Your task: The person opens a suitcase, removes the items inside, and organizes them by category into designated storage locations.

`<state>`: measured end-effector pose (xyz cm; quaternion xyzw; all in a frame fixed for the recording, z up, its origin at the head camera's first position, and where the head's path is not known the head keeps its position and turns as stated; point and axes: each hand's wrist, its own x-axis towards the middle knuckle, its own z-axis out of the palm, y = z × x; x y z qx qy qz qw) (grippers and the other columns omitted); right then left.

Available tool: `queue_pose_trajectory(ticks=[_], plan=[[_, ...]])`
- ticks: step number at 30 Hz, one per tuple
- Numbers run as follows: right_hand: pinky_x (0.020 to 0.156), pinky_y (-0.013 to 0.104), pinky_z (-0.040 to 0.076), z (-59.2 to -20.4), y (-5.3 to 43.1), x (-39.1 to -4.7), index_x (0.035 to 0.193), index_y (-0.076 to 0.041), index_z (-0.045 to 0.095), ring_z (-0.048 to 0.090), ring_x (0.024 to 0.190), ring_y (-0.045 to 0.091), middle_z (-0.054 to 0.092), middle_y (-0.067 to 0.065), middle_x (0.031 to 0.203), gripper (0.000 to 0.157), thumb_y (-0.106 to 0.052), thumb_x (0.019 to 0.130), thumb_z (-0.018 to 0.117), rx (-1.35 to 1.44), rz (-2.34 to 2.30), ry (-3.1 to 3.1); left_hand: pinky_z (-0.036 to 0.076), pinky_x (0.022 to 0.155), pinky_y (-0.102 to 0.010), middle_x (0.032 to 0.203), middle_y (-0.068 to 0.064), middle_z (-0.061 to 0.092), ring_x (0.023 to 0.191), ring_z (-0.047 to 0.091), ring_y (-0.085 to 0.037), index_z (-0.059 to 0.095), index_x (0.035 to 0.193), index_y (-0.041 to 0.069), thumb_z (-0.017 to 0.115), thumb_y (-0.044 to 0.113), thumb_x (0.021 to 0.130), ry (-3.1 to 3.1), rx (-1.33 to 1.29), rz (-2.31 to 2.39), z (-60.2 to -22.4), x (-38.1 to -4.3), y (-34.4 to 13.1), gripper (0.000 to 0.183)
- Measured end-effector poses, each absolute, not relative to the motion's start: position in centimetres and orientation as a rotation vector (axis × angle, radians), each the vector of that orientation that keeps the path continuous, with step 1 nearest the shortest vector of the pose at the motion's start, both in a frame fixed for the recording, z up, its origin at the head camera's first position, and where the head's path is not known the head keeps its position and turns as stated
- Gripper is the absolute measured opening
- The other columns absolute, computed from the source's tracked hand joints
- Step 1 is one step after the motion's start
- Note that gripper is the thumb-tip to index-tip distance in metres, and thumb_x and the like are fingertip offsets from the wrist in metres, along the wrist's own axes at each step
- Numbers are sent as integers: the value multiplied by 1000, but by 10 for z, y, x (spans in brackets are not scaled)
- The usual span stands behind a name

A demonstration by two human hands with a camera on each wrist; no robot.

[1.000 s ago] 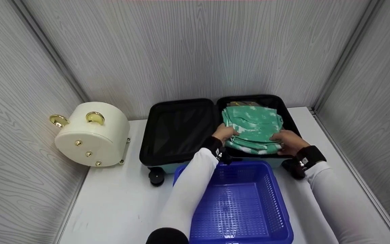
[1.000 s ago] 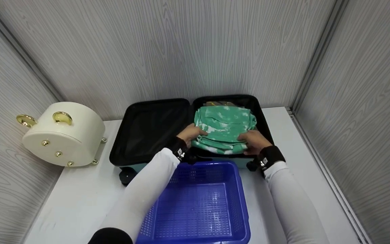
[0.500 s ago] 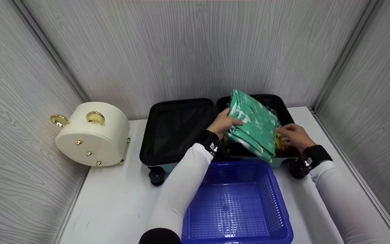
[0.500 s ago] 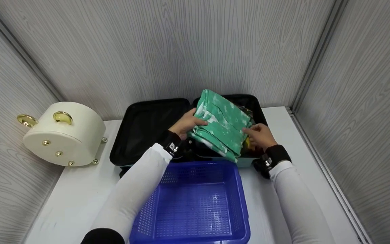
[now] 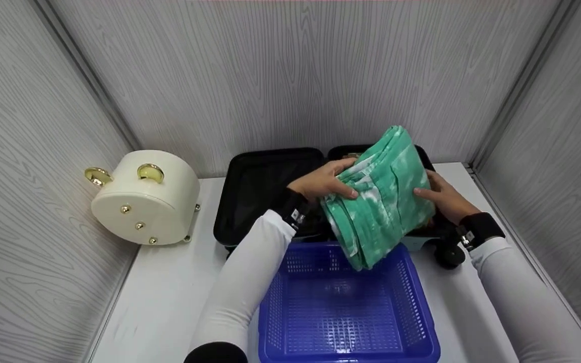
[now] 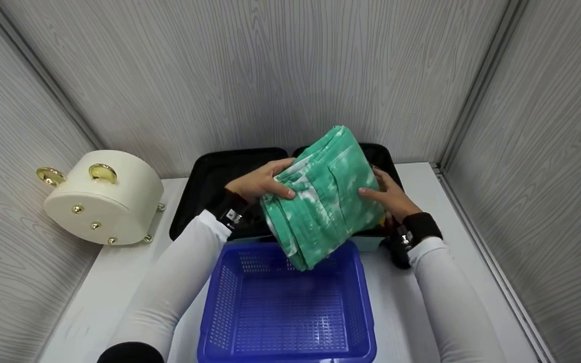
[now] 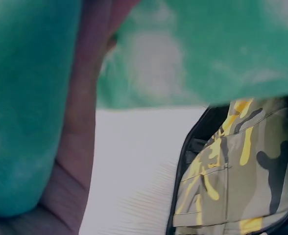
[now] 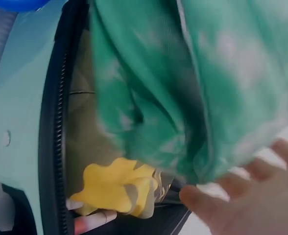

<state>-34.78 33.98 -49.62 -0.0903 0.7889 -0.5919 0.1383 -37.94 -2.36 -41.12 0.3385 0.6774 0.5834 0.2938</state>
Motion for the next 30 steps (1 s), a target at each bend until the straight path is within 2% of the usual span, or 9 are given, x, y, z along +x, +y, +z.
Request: queue_pose_trajectory(ticks=[2,4,7,9,13,18,21,26,30], plan=[[114,37,47,-495,340,-348,175,-15,8,49,145,26,37,14,167,83,-24,111,60,-353,-1743,2195,54,106,-32,143,-9,65,122,64,-18,47,164,9,78,-1,90,1750,978,1500,-407,-378,-30,81],[104,32,54,-494,338,-347,170,-17,25,59,131,16,52,4,153,72,-22,108,61,-453,-1766,2082,54,107,-31,144,-9,65,123,64,-17,46,164,8,78,-1,90,1728,1033,1443,-403,-376,-36,82],[102,35,60,-491,331,-343,152,-18,48,69,121,15,67,-1,135,48,-18,106,62,-588,-1773,1892,53,110,-31,152,-9,62,127,63,-15,41,168,9,77,-2,90,1711,1067,1377,-402,-374,-49,87],[103,39,60,-486,324,-337,145,-21,53,71,122,17,70,-1,134,40,-15,107,60,-617,-1755,1788,51,111,-30,155,-9,60,130,62,-14,40,168,9,77,-2,90,1722,1073,1344,-403,-373,-58,87],[105,41,60,-472,310,-320,150,-21,50,70,127,20,67,1,138,43,-11,109,56,-580,-1684,1772,52,110,-29,151,-6,63,128,63,-14,43,167,10,77,1,90,1752,1062,1312,-405,-371,-79,85],[103,43,62,-460,291,-296,164,-2,34,70,127,22,64,7,141,63,-13,109,63,-493,-1578,1883,57,100,-27,130,1,72,115,69,-12,57,154,6,76,4,93,1736,1014,1302,-409,-364,-100,64],[103,42,62,-461,282,-282,167,4,25,71,127,23,63,9,144,73,-17,109,65,-449,-1532,1885,59,93,-25,119,5,74,107,71,-10,64,142,4,73,4,95,1725,973,1261,-415,-361,-107,47],[102,41,62,-475,273,-263,163,10,31,72,126,26,66,15,143,64,-16,112,60,-493,-1475,1782,60,86,-22,109,7,76,95,73,-6,67,135,2,70,5,99,1729,876,1098,-432,-360,-112,36],[103,41,62,-489,267,-252,164,9,30,71,127,27,65,17,145,64,-16,113,58,-496,-1437,1723,60,82,-22,103,5,77,88,73,-7,71,127,2,69,8,102,1726,784,971,-448,-356,-111,25]])
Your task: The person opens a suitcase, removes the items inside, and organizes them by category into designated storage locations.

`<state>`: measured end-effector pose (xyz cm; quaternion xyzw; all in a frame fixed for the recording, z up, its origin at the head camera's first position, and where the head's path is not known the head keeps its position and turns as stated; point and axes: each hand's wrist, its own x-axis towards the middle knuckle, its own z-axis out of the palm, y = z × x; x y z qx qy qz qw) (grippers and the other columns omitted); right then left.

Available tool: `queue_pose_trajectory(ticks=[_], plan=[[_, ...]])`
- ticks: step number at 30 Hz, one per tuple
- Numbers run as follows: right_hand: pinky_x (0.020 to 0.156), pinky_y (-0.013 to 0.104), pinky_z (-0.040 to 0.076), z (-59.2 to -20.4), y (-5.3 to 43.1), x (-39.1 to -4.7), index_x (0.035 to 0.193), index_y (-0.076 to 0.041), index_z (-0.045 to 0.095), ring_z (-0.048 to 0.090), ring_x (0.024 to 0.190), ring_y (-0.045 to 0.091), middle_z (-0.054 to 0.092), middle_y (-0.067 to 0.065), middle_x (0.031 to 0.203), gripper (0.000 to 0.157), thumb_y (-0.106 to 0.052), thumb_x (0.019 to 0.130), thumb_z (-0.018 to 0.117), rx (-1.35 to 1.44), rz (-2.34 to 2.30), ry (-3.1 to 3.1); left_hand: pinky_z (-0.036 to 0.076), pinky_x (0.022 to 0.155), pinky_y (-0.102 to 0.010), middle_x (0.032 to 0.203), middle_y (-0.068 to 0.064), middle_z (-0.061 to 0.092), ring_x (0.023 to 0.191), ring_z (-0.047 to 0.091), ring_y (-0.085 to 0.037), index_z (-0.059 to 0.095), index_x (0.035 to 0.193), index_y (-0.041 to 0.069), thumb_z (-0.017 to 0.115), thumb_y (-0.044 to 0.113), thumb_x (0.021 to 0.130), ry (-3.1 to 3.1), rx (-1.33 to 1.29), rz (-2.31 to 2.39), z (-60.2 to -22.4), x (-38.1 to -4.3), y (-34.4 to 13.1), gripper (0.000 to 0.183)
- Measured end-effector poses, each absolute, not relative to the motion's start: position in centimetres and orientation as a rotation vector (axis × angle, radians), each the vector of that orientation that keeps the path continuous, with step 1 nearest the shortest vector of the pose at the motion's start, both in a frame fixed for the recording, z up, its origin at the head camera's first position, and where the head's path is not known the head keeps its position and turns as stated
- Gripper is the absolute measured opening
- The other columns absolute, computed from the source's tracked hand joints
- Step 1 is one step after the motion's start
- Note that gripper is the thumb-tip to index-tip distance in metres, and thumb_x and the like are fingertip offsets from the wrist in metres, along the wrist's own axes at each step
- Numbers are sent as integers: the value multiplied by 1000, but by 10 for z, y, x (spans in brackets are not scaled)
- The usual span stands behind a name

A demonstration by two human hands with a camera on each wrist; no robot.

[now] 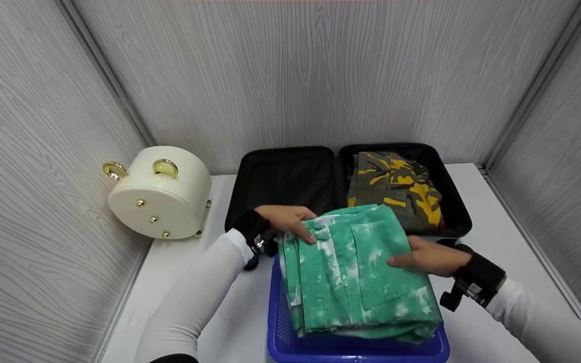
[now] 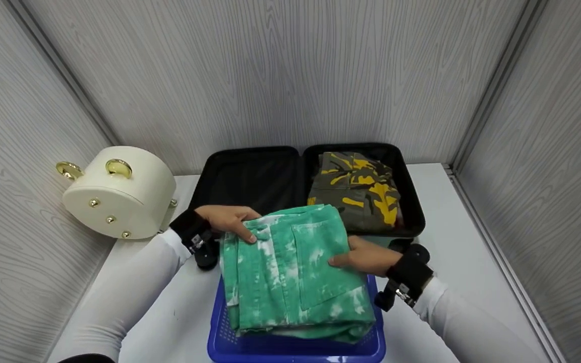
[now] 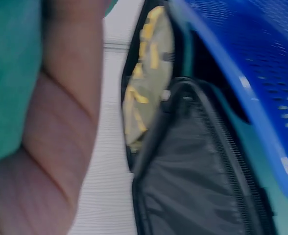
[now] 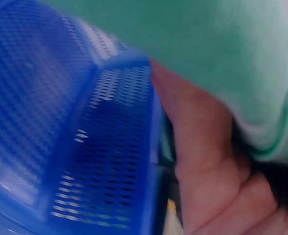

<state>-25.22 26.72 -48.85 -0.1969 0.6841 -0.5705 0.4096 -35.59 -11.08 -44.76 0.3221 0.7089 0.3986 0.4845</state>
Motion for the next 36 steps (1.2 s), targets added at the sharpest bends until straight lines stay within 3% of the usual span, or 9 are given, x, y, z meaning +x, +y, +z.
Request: queue_pose_trajectory(ticks=[6,9,11,16,20,27,29,34,36], plan=[[100,36,63,-509,260,-241,158,10,42,73,122,24,69,17,140,54,-16,113,58,-415,-1392,1720,55,72,-22,89,5,73,74,68,-7,76,108,12,69,16,106,1799,741,726,-472,-349,-103,8],[94,33,63,-517,256,-237,148,10,52,74,113,21,73,17,131,45,-14,112,59,-395,-1356,1788,43,59,-22,68,10,55,57,49,-5,66,82,20,70,22,106,1901,806,558,-485,-343,-97,25],[87,30,62,-522,253,-236,138,8,59,73,104,18,74,12,121,37,-15,110,62,-388,-1298,1874,36,57,-24,64,10,45,56,40,-6,58,75,22,71,25,106,1970,841,459,-492,-338,-94,34],[73,26,54,-526,247,-234,113,-1,70,64,83,11,72,1,98,22,-22,108,66,-377,-1113,2073,38,60,-28,72,8,47,63,46,-11,55,82,21,69,24,106,2097,821,309,-504,-325,-86,28],[63,27,52,-520,243,-236,94,-4,69,65,71,11,77,5,88,30,-28,111,60,-389,-978,2207,37,63,-31,74,5,47,67,45,-15,51,82,20,67,20,105,2197,809,237,-511,-317,-80,28],[62,29,50,-517,228,-237,89,-5,63,62,67,14,68,3,79,26,-24,106,69,-405,-600,2473,36,60,-32,74,0,48,67,45,-19,44,72,19,64,11,99,2379,805,80,-521,-304,-69,34],[60,29,46,-522,224,-236,80,-9,60,57,64,14,63,1,73,29,-21,104,72,-445,-520,2526,36,59,-33,72,-1,50,64,45,-19,43,69,18,65,11,99,2450,810,12,-525,-299,-65,37],[57,26,36,-528,222,-237,70,-13,52,43,59,13,46,-4,66,39,-17,100,76,-546,-453,2582,53,63,-33,86,-6,74,72,62,-18,66,76,13,71,16,97,2633,838,-145,-532,-286,-55,22],[54,25,38,-526,224,-239,69,-14,54,47,55,12,50,-4,63,39,-20,100,78,-496,-501,2553,61,69,-36,96,-8,80,80,72,-20,76,86,12,73,20,97,2693,840,-204,-532,-283,-52,14]])
